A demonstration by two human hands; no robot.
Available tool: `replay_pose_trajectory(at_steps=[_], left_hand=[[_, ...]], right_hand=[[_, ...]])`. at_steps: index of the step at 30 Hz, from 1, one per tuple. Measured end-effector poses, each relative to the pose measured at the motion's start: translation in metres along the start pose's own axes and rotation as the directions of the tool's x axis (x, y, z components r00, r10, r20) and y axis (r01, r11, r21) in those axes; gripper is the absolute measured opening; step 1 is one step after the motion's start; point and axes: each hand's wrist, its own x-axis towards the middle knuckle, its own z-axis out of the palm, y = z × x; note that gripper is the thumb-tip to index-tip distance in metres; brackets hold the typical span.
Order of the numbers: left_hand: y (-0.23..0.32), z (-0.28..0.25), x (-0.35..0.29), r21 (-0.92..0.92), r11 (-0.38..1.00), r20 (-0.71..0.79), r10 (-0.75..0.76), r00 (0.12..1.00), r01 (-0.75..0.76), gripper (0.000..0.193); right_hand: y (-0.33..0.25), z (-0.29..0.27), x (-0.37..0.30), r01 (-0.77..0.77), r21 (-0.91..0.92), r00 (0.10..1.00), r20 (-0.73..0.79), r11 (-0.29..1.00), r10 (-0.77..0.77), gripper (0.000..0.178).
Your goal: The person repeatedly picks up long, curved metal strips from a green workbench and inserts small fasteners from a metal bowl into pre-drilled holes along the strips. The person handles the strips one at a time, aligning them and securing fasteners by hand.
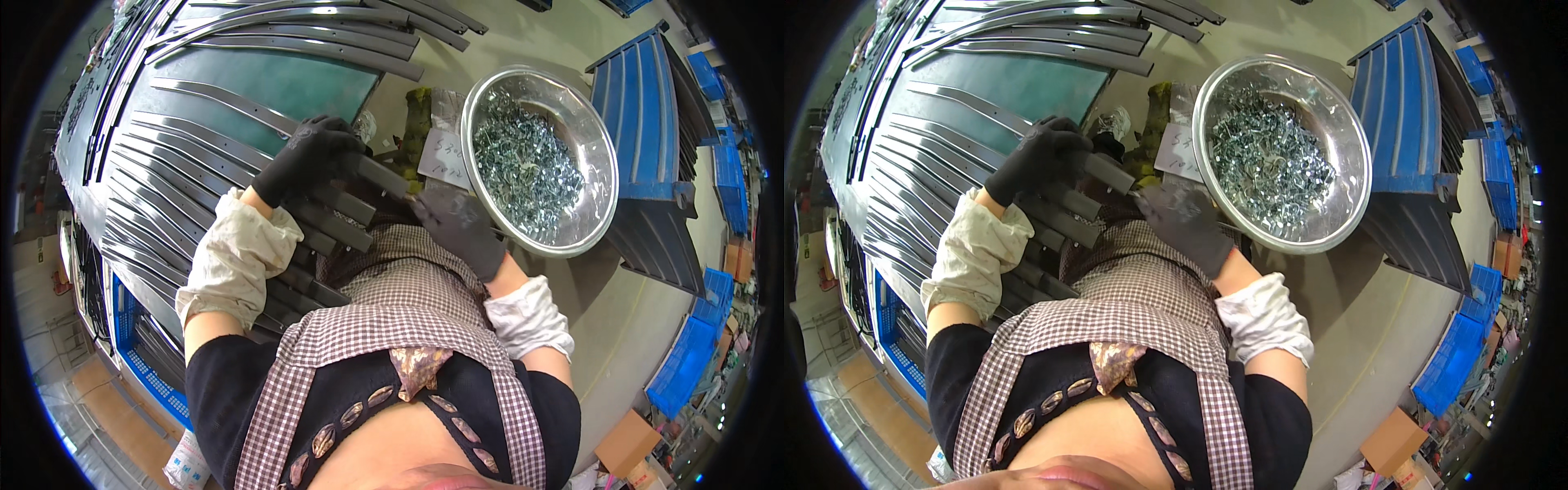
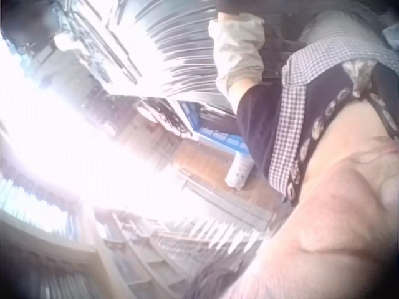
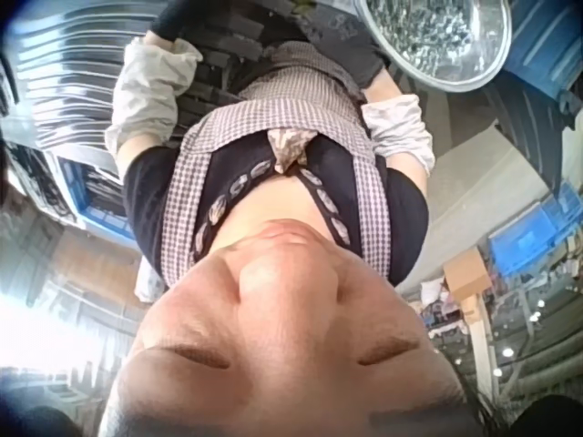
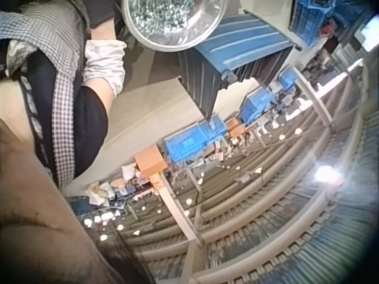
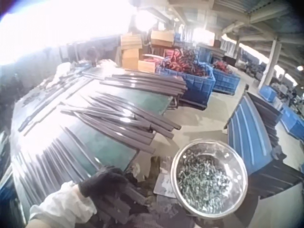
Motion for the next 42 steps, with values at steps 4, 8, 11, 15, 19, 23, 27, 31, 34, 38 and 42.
replay_pose_trajectory(at_steps=[4, 8, 11, 15, 19, 23, 27, 31, 34, 38, 42], left_hand=[[-0.005, -0.02, -0.015, 0.032, 0.998, -0.023, -0.061, 0.998, 0.061, 0.027], [-0.002, -0.039, -0.006, -0.245, 0.818, 0.196, -0.484, 0.853, 0.521, 0.026], [-0.023, -0.044, 0.018, -0.122, 0.893, 0.067, -0.428, 0.901, 0.434, 0.027], [-0.051, -0.03, 0.067, 0.378, 0.894, -0.347, -0.105, 0.932, 0.242, 0.035], [-0.077, -0.019, 0.081, 0.55, 0.815, -0.348, 0.025, 0.937, 0.182, 0.046], [-0.046, -0.026, 0.076, 0.486, 0.864, -0.186, -0.047, 0.981, 0.134, 0.023], [-0.038, -0.021, 0.061, 0.377, 0.925, -0.132, 0.104, 0.986, -0.047, 0.024], [-0.035, -0.006, 0.049, 0.295, 0.952, -0.192, 0.14, 0.971, -0.079, 0.028], [-0.028, -0.007, 0.041, 0.161, 0.986, -0.145, 0.068, 0.987, -0.044, 0.034], [-0.016, -0.015, 0.034, 0.17, 0.985, -0.123, 0.055, 0.991, -0.034, 0.039], [-0.005, -0.022, 0.035, 0.18, 0.983, -0.141, 0.047, 0.989, -0.021, 0.036]], right_hand=[[0.042, -0.062, -0.002, -0.208, 0.066, 0.974, 0.104, 0.976, 0.2, 0.029], [0.121, -0.074, -0.02, -0.357, -0.403, 0.916, 0.023, 0.843, 0.4, 0.047], [0.156, -0.053, -0.024, -0.313, -0.536, 0.824, 0.258, 0.784, 0.505, 0.055], [0.182, -0.03, -0.021, -0.295, -0.516, 0.789, 0.344, 0.804, 0.51, 0.029], [0.189, -0.031, -0.03, -0.263, -0.448, 0.881, 0.25, 0.854, 0.402, 0.022], [0.189, -0.052, -0.041, -0.38, -0.234, 0.913, 0.06, 0.895, 0.403, 0.019], [0.191, -0.086, -0.039, -0.526, 0.407, 0.85, 0.212, 0.747, 0.483, 0.022], [0.161, -0.124, -0.029, -0.655, 0.655, 0.714, 0.372, 0.377, 0.593, 0.017], [0.163, -0.13, -0.035, -0.608, 0.745, 0.714, 0.363, 0.273, 0.599, 0.015], [0.16, -0.127, -0.044, -0.522, 0.834, 0.717, 0.316, 0.179, 0.622, 0.013], [0.135, -0.125, -0.038, -0.515, 0.826, 0.747, 0.302, 0.229, 0.593, 0.015]])
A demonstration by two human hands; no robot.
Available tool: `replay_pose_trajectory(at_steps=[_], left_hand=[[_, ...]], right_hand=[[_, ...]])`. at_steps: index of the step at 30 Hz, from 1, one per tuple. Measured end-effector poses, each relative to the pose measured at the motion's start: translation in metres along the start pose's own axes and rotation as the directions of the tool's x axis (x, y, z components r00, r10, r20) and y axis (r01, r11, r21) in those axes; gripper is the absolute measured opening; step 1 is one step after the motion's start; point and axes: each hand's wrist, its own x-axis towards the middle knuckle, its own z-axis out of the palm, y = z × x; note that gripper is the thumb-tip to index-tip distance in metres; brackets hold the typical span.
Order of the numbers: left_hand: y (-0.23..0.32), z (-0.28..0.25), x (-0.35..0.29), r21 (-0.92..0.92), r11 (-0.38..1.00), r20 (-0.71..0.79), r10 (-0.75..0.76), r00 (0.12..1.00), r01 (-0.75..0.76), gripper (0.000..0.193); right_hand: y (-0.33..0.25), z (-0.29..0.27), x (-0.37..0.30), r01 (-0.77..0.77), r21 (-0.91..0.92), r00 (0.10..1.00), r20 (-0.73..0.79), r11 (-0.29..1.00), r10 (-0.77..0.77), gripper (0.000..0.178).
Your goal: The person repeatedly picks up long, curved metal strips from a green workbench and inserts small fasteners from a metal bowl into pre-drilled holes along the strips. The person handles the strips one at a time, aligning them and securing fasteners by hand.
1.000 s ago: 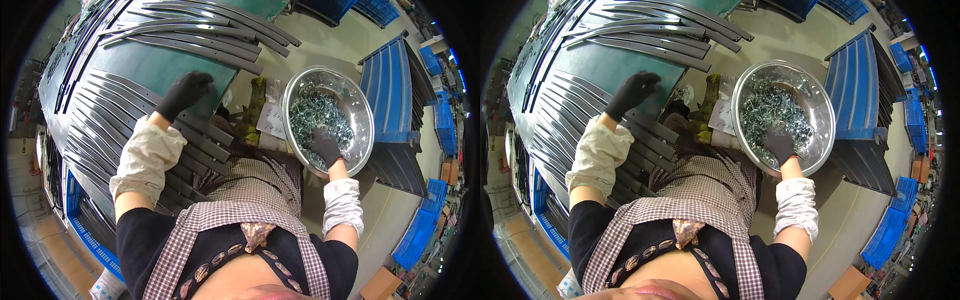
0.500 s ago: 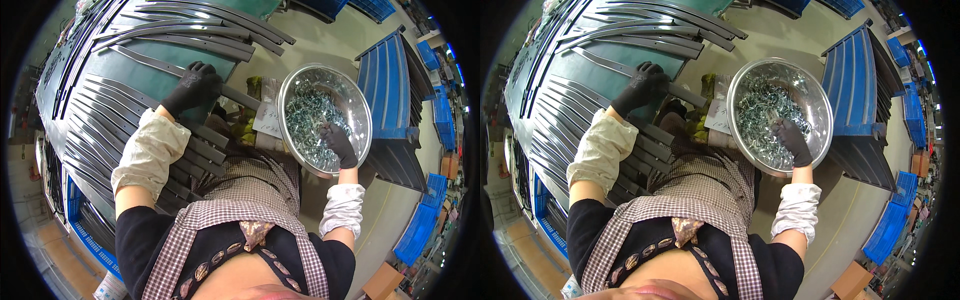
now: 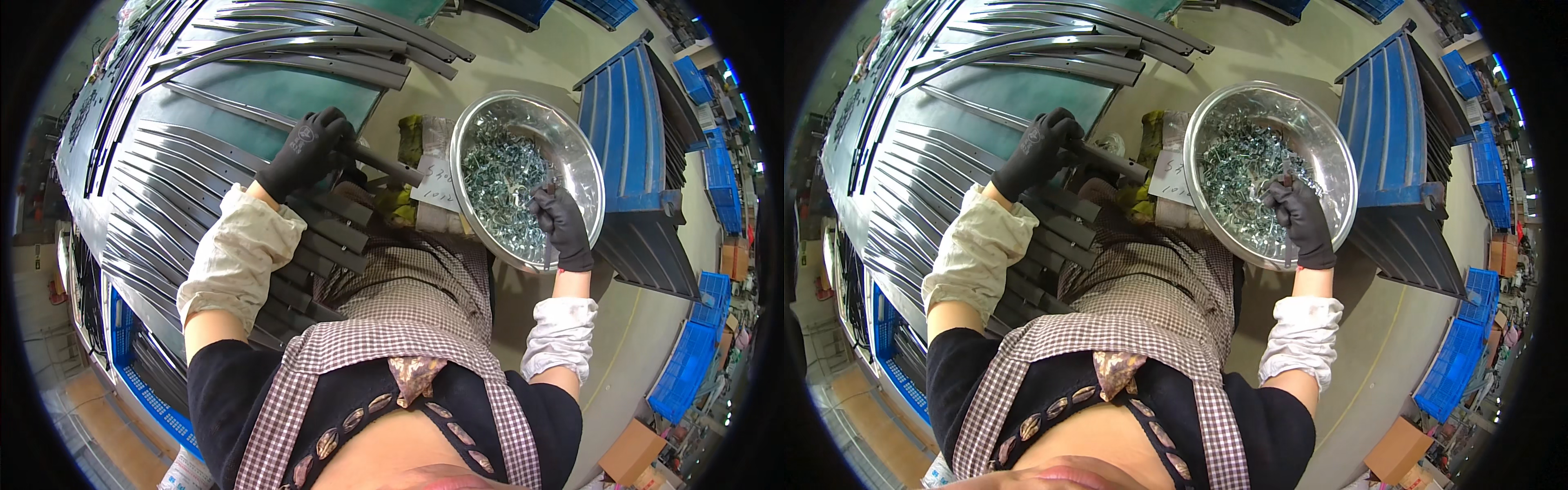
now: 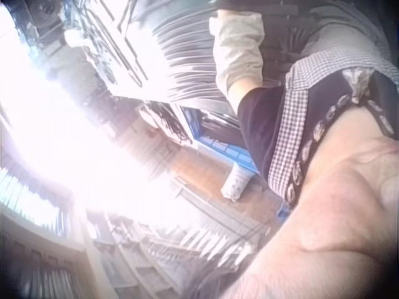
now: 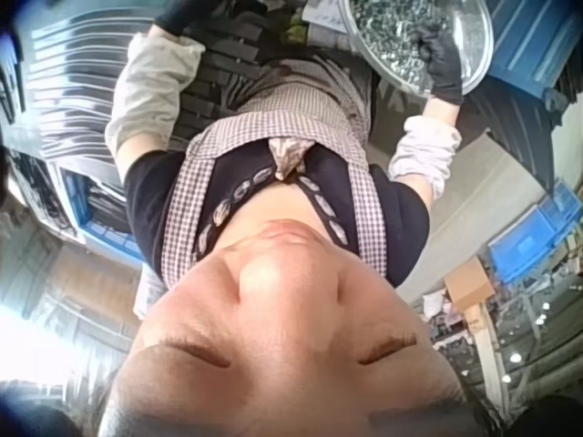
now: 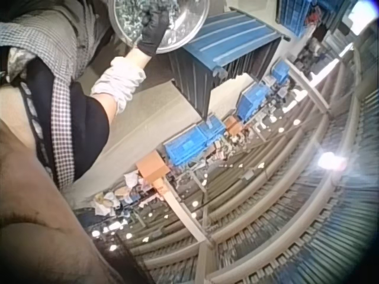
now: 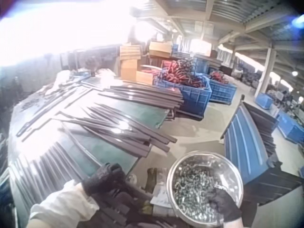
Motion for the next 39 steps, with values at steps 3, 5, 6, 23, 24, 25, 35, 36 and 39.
replay_pose_trajectory(at_steps=[3, 5, 6, 23, 24, 25, 35, 36, 39], left_hand=[[-0.004, 0.01, -0.004, -0.034, 0.999, -0.014, -0.039, 0.999, 0.038, 0.033], [-0.011, 0.024, -0.012, -0.057, 0.998, -0.043, -0.023, 0.999, 0.02, 0.03], [-0.011, 0.023, -0.013, -0.124, 0.991, -0.02, -0.045, 0.999, 0.042, 0.028], [0.103, 0.014, -0.043, -0.336, 0.932, 0.083, 0.175, 0.981, -0.137, 0.029], [0.102, 0.016, -0.043, -0.212, 0.951, 0.071, 0.243, 0.967, -0.223, 0.029], [0.102, 0.017, -0.042, -0.084, 0.949, 0.068, 0.311, 0.948, -0.305, 0.029], [0.084, 0.046, -0.042, 0.151, 0.892, 0.156, 0.404, 0.901, -0.426, 0.036], [0.08, 0.039, -0.032, 0.131, 0.922, 0.091, 0.354, 0.931, -0.363, 0.038], [0.056, 0.016, -0.005, 0.05, 0.982, -0.022, 0.183, 0.983, -0.182, 0.043]], right_hand=[[-0.003, 0.022, -0.009, 0.085, -0.075, 0.995, 0.051, 0.994, -0.081, 0.02], [-0.011, 0.039, -0.019, 0.102, -0.071, 0.992, 0.079, 0.992, -0.096, 0.017], [-0.009, 0.045, -0.022, 0.107, -0.078, 0.992, 0.082, 0.991, -0.1, 0.016], [0.032, 0.178, -0.045, 0.112, 0.13, 0.911, 0.383, 0.985, -0.154, 0.024], [0.026, 0.179, -0.045, 0.092, 0.127, 0.911, 0.389, 0.988, -0.135, 0.027], [0.023, 0.18, -0.044, 0.071, 0.125, 0.912, 0.394, 0.99, -0.115, 0.031], [0.031, 0.177, -0.038, 0.057, 0.029, 0.936, 0.346, 0.998, -0.063, 0.032], [0.038, 0.174, -0.032, 0.158, 0.011, 0.94, 0.306, 0.987, -0.154, 0.033], [0.051, 0.166, -0.018, 0.292, -0.281, 0.953, 0.16, 0.914, -0.256, 0.033]])
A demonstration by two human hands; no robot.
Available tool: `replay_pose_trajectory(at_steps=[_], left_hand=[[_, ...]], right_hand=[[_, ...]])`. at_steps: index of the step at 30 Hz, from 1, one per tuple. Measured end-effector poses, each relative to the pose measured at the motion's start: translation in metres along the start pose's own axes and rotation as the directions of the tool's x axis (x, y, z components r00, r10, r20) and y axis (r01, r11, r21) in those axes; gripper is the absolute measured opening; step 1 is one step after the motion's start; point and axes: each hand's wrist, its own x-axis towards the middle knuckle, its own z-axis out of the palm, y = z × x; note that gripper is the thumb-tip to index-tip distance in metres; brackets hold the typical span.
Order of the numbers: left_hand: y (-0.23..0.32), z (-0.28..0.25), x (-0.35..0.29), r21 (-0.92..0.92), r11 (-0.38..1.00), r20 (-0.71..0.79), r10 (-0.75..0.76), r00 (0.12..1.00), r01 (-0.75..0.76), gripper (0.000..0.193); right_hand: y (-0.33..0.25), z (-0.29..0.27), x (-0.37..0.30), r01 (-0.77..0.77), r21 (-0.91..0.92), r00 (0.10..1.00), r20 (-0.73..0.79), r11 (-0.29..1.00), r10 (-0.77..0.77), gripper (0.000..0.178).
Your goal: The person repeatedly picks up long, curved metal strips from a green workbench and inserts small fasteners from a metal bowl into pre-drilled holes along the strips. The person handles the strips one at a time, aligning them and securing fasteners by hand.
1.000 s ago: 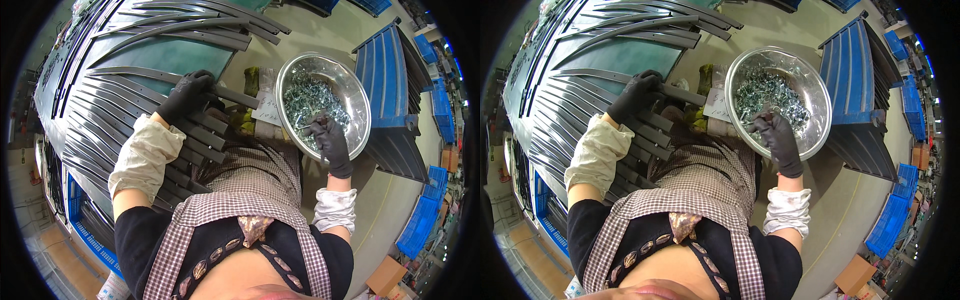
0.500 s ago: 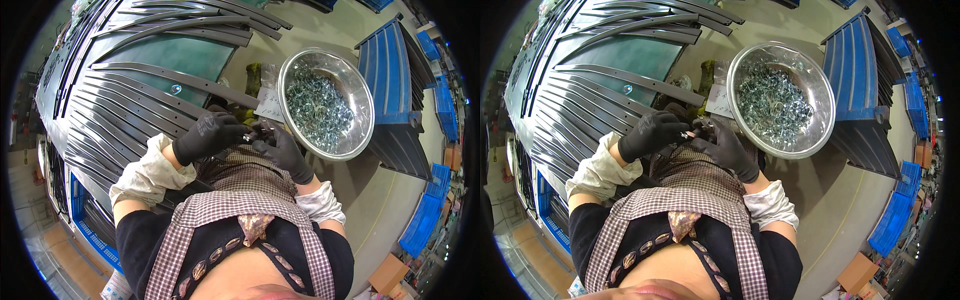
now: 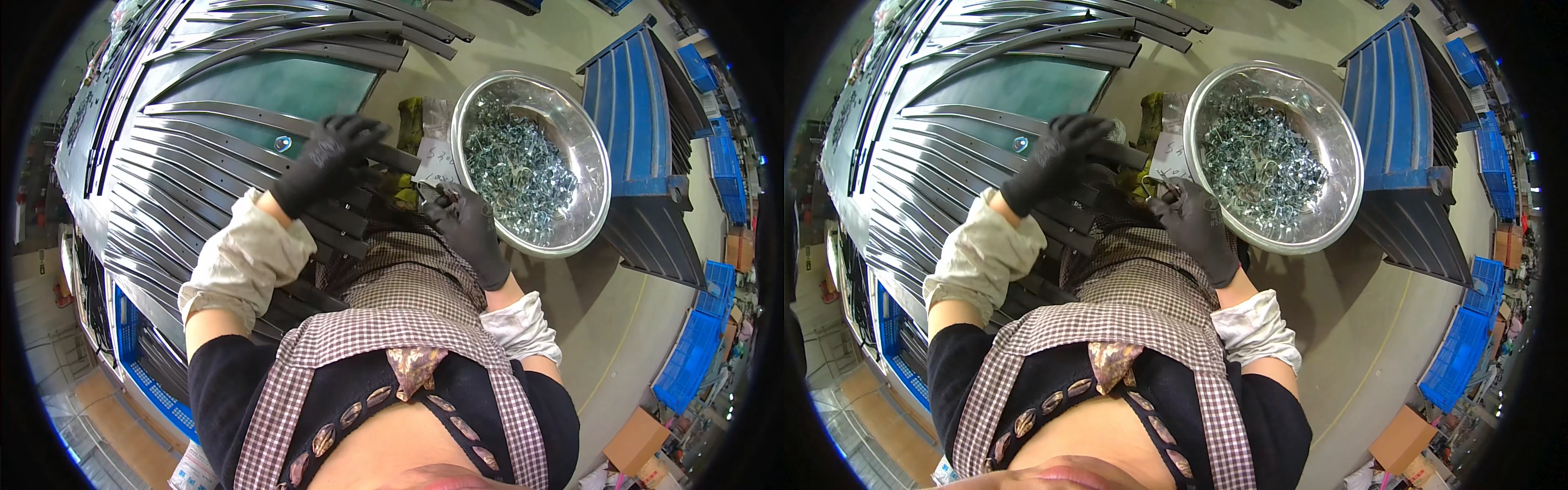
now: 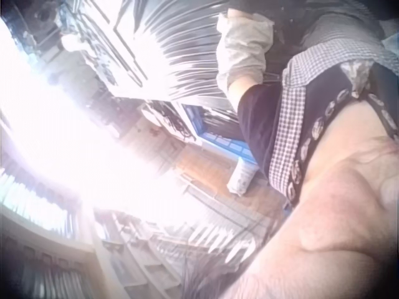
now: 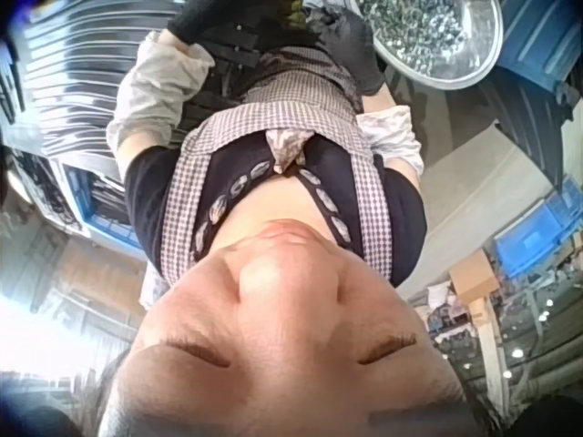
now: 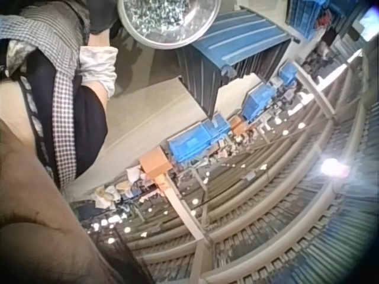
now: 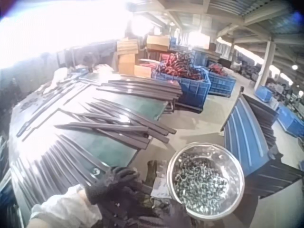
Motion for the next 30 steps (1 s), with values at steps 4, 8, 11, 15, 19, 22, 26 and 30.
replay_pose_trajectory(at_steps=[4, 8, 11, 15, 19, 22, 26, 30], left_hand=[[-0.03, 0.01, -0.014, -0.125, 0.986, 0.096, -0.1, 0.99, 0.112, 0.047], [-0.027, 0.007, -0.017, -0.192, 0.973, 0.155, -0.096, 0.983, 0.125, 0.044], [-0.026, 0.004, -0.016, -0.202, 0.972, 0.155, -0.091, 0.984, 0.122, 0.044], [-0.028, 0.005, -0.018, -0.225, 0.964, 0.15, -0.109, 0.983, 0.142, 0.043], [-0.03, 0.007, -0.02, -0.188, 0.975, 0.073, -0.109, 0.991, 0.121, 0.043], [-0.028, 0.008, -0.02, -0.18, 0.972, 0.071, -0.137, 0.988, 0.148, 0.044], [-0.029, 0.008, -0.02, -0.198, 0.968, 0.1, -0.134, 0.986, 0.152, 0.044], [-0.034, 0.01, -0.02, -0.209, 0.971, 0.098, -0.095, 0.991, 0.114, 0.045]], right_hand=[[0.0, 0.005, 0.008, 0.184, -0.477, 0.97, -0.055, 0.859, -0.239, 0.031], [0.01, 0.016, 0.016, 0.29, -0.485, 0.934, -0.046, 0.825, -0.355, 0.026], [0.017, 0.017, 0.025, 0.35, -0.406, 0.918, -0.032, 0.845, -0.395, 0.028], [0.02, 0.021, 0.028, 0.21, -0.236, 0.974, -0.031, 0.949, -0.223, 0.025], [0.0, 0.011, 0.018, 0.189, -0.509, 0.969, -0.043, 0.84, -0.244, 0.019], [0.005, -0.001, 0.003, 0.288, -0.487, 0.943, -0.005, 0.825, -0.332, 0.019], [0.018, 0.001, 0.0, 0.305, -0.552, 0.947, 0.09, 0.776, -0.308, 0.021], [-0.005, 0.016, 0.014, 0.259, -0.7, 0.963, 0.132, 0.666, -0.235, 0.02]])
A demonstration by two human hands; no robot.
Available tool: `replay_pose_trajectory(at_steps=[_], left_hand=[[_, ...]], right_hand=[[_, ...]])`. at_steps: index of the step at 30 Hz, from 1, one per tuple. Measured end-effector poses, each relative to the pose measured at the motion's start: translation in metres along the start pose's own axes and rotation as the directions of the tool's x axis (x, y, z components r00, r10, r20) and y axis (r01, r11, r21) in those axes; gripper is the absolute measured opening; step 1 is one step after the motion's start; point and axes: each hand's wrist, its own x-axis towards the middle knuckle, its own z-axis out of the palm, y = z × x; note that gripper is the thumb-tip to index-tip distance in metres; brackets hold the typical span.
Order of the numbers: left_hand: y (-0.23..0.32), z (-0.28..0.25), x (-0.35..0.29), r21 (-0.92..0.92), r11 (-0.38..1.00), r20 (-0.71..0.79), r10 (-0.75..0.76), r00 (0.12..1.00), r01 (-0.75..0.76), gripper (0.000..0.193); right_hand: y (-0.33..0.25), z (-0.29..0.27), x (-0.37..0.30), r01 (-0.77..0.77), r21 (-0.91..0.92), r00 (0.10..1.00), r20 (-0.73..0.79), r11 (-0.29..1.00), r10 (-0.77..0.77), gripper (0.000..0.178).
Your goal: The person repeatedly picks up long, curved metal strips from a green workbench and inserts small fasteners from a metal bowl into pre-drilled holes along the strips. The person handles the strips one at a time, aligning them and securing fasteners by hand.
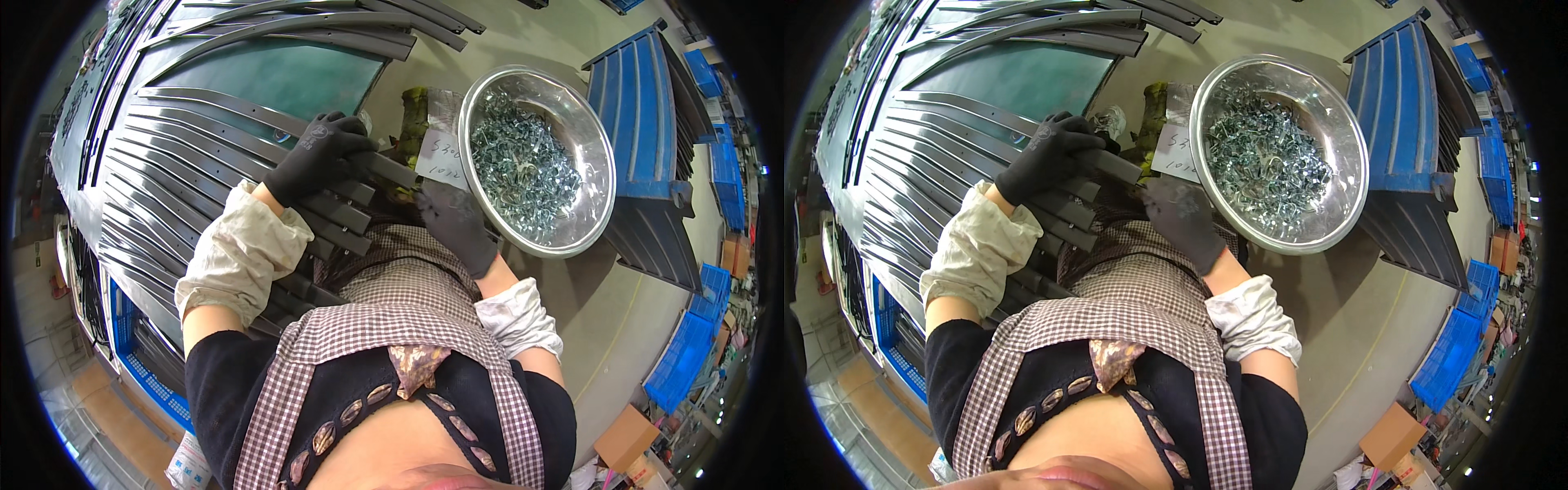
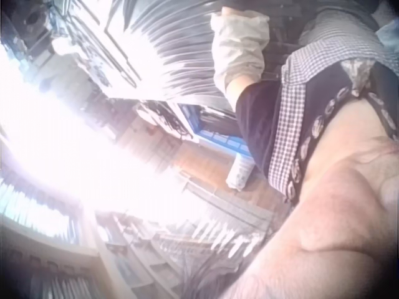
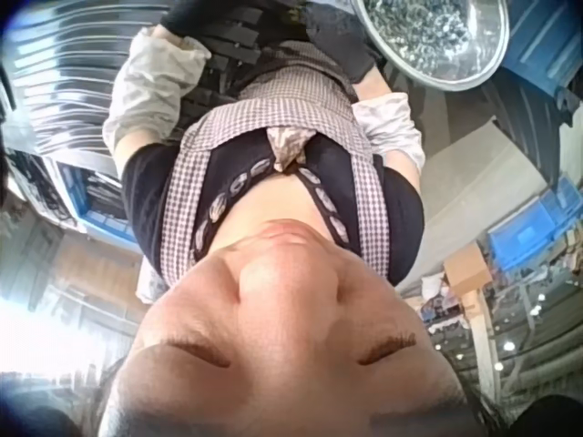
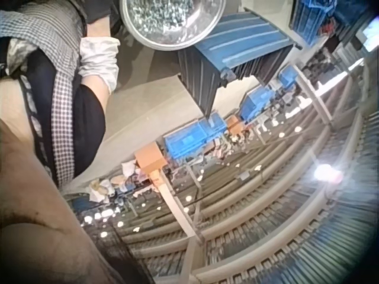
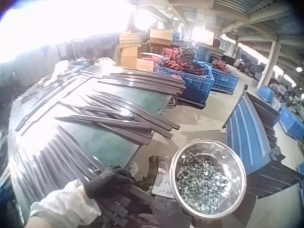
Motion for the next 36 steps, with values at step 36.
replay_pose_trajectory(at_steps=[36], left_hand=[[-0.132, -0.041, 0.071, 0.353, 0.905, -0.318, -0.124, 0.94, 0.238, 0.033]], right_hand=[[0.22, -0.091, -0.014, -0.313, -0.057, 0.947, -0.097, 0.948, 0.307, 0.025]])
